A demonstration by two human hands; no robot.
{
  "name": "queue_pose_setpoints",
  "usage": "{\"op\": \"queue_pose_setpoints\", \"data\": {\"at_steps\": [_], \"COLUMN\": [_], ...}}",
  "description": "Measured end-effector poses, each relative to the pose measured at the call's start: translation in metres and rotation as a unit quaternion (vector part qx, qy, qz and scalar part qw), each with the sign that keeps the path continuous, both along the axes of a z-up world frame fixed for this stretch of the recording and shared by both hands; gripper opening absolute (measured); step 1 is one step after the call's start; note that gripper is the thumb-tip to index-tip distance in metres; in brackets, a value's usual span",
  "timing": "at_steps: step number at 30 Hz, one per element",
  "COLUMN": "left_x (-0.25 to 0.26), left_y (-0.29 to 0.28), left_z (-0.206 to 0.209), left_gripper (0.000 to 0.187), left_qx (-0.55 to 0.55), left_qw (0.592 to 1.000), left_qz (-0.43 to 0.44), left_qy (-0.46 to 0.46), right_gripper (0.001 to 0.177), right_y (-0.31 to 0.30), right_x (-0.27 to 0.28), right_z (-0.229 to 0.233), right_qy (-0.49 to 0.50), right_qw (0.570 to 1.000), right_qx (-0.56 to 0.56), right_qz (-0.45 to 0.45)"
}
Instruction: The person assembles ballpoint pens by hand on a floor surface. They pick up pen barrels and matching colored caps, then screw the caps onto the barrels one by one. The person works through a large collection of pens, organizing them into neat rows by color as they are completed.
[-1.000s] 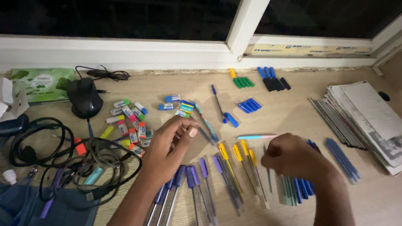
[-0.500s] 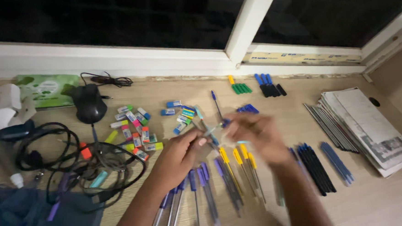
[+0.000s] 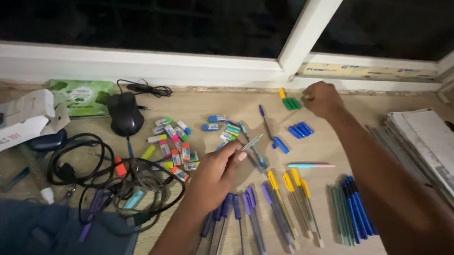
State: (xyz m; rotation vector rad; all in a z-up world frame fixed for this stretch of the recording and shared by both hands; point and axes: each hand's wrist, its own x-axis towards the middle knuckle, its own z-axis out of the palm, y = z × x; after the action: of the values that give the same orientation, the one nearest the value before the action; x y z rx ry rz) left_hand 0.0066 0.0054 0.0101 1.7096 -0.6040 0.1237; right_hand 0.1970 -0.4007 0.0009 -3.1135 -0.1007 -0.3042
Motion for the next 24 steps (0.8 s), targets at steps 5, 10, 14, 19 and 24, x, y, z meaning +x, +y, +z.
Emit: {"op": "queue_pose_setpoints", "data": {"at_steps": [5,10,14,19,24], "left_x": [-0.001,0.000,-0.001,-0.002,-0.004], "left_y": [0.001,0.000,-0.002,-0.004,-0.004], "left_z": [0.001,0.001,-0.004,-0.003,-0.001], "left_gripper": [0.023,0.024,0.026,0.027,0.028], "left_qx": [0.032,0.021,0.021,0.047,0.095], "left_qw": [0.999,1.000,1.000,0.999,0.995], "left_qz": [0.005,0.003,0.006,-0.006,-0.013], "left_qy": [0.027,0.017,0.021,-0.013,0.032], "right_gripper": [0.031,0.013,0.017,0.018,0.017], "right_y": [0.028,0.104,0.159,0.169,0.170], "right_x": [-0.030,-0.158,-0.232,-0.237,-0.237], "right_z": [0.029,0.065,0.048,0.040,0.036], "right_qy": [-0.020,-0.056,-0.108,-0.110,-0.087], "right_qw": [0.999,0.711,0.780,0.792,0.804], "right_qx": [0.042,0.700,0.616,0.600,0.588], "right_qz": [-0.026,0.030,0.028,0.022,0.023]}}
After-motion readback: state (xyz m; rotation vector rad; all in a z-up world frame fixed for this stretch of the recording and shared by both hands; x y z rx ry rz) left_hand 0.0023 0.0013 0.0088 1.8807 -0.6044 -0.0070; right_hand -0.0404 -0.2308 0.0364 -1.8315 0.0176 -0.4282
